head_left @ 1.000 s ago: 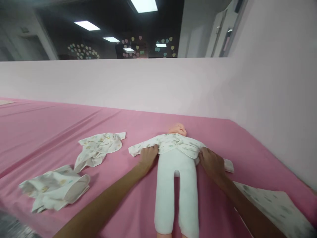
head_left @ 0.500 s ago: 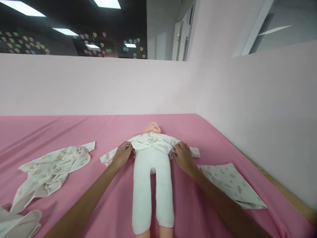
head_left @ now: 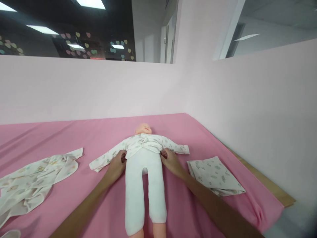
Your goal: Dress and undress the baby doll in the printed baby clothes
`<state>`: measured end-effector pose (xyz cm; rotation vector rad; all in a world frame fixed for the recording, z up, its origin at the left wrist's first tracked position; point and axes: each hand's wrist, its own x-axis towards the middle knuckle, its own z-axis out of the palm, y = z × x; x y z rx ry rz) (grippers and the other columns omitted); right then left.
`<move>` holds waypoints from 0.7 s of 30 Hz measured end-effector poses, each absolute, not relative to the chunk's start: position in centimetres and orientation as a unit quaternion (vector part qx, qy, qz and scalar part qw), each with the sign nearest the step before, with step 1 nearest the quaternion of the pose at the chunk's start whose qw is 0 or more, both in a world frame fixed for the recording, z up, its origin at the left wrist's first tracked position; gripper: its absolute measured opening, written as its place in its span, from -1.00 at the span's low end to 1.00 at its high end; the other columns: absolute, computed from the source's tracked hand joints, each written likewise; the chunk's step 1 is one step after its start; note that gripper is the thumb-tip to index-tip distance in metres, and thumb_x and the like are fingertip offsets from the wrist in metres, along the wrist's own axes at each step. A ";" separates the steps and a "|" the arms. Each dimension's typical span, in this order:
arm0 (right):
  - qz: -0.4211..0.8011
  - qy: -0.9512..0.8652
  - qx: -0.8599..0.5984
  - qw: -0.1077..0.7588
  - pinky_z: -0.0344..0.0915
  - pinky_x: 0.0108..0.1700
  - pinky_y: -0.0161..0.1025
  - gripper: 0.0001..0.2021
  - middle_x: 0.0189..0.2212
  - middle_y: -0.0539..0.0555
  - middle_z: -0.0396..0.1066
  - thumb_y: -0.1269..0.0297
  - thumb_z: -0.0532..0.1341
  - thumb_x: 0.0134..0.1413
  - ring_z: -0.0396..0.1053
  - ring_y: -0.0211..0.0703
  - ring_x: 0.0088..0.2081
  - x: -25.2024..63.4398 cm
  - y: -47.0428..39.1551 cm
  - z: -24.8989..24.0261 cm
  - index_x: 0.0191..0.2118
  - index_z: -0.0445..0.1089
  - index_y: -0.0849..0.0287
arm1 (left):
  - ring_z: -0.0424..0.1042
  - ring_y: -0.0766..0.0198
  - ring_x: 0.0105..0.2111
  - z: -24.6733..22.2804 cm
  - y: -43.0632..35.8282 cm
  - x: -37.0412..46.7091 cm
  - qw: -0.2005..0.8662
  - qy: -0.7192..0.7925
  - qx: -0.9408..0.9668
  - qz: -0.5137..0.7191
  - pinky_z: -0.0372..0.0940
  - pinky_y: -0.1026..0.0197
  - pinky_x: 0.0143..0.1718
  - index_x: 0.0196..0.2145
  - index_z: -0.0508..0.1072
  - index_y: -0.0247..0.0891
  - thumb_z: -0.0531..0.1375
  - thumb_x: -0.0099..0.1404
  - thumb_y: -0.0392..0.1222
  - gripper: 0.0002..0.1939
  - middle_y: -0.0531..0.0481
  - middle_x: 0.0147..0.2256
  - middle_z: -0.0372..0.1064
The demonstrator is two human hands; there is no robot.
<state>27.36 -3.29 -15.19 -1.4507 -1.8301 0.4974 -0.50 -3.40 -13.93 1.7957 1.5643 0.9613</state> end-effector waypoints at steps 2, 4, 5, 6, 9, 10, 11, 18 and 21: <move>0.192 -0.716 -0.557 0.375 0.25 -0.20 -0.25 -0.92 -0.27 0.02 0.43 0.28 0.08 0.18 0.36 -0.16 -0.22 27.6 -3.8 -15.4 -0.28 0.29 0.13 | 0.42 0.09 -0.18 -14.1 -3.7 -0.3 0.261 0.584 0.684 0.350 0.31 0.11 -0.19 -0.11 0.30 -0.18 0.10 0.24 -0.04 -0.71 -0.07 -0.11 0.43; 0.176 -0.725 -0.552 0.371 0.26 -0.13 -0.20 -0.92 -0.22 0.06 0.42 0.30 0.10 0.16 0.35 -0.11 -0.16 27.6 -4.3 -15.4 -0.26 0.31 0.13 | 0.40 0.07 -0.16 -14.6 -3.8 -0.2 0.235 0.569 0.709 0.343 0.30 0.08 -0.18 -0.06 0.26 -0.19 0.07 0.27 -0.06 -0.69 -0.11 -0.08 0.40; 0.163 -0.734 -0.551 0.363 0.26 -0.11 -0.18 -0.92 -0.20 0.08 0.41 0.31 0.10 0.15 0.34 -0.09 -0.14 27.6 -4.7 -15.4 -0.25 0.32 0.13 | 0.39 0.05 -0.14 -14.8 -3.8 -0.3 0.222 0.559 0.723 0.339 0.30 0.07 -0.16 -0.03 0.23 -0.20 0.07 0.27 -0.07 -0.67 -0.14 -0.05 0.38; 0.146 -0.744 -0.550 0.351 0.26 -0.09 -0.16 -0.91 -0.19 0.10 0.40 0.32 0.11 0.15 0.34 -0.08 -0.12 27.5 -5.1 -15.2 -0.24 0.32 0.13 | 0.38 0.03 -0.11 -15.1 -3.8 -0.3 0.212 0.550 0.735 0.336 0.30 0.05 -0.15 0.00 0.21 -0.21 0.06 0.27 -0.10 -0.65 -0.18 -0.02 0.36; 0.070 -0.768 -0.558 0.307 0.24 -0.01 -0.11 -0.88 -0.12 0.14 0.38 0.35 0.10 0.16 0.32 -0.03 -0.06 27.3 -6.9 -14.5 -0.20 0.33 0.14 | 0.37 -0.02 -0.09 -15.7 -3.8 -0.5 0.194 0.544 0.751 0.321 0.30 0.03 -0.16 0.02 0.16 -0.23 0.03 0.28 -0.15 -0.64 -0.23 -0.02 0.35; 0.036 -0.769 -0.567 0.294 0.23 0.02 -0.08 -0.86 -0.09 0.15 0.38 0.35 0.09 0.17 0.31 -0.01 -0.04 27.5 -7.7 -14.2 -0.17 0.33 0.14 | 0.38 -0.03 -0.08 -15.8 -3.9 -0.5 0.188 0.546 0.752 0.316 0.30 0.03 -0.16 0.03 0.16 -0.23 0.02 0.27 -0.17 -0.64 -0.24 -0.03 0.35; -0.003 -0.765 -0.580 0.280 0.21 0.05 -0.05 -0.84 -0.07 0.16 0.38 0.35 0.09 0.17 0.30 0.01 -0.01 27.9 -8.8 -14.0 -0.14 0.33 0.14 | 0.38 -0.04 -0.08 -15.8 -3.9 -0.5 0.181 0.548 0.754 0.313 0.30 0.04 -0.17 0.03 0.16 -0.23 0.02 0.27 -0.19 -0.64 -0.24 -0.03 0.36; -0.202 -0.672 -0.696 0.156 0.24 -0.06 0.12 -0.74 -0.01 0.34 0.37 0.32 0.05 0.17 0.30 0.25 -0.02 34.2 -15.7 -14.4 -0.07 0.37 0.22 | 0.40 -0.05 -0.10 -16.3 -3.5 -0.6 0.147 0.549 0.764 0.306 0.29 0.04 -0.19 0.08 0.14 -0.27 0.02 0.28 -0.22 -0.59 -0.27 -0.02 0.37; -0.171 -0.648 -0.722 0.171 0.26 -0.16 0.04 -0.73 -0.15 0.31 0.44 0.39 -0.02 0.16 0.36 0.17 -0.15 36.0 -16.2 -14.1 -0.14 0.38 0.24 | 0.38 -0.07 -0.06 -16.5 -3.5 -0.7 0.141 0.547 0.769 0.301 0.28 0.03 -0.17 0.12 0.12 -0.32 0.02 0.29 -0.23 -0.56 -0.32 0.01 0.35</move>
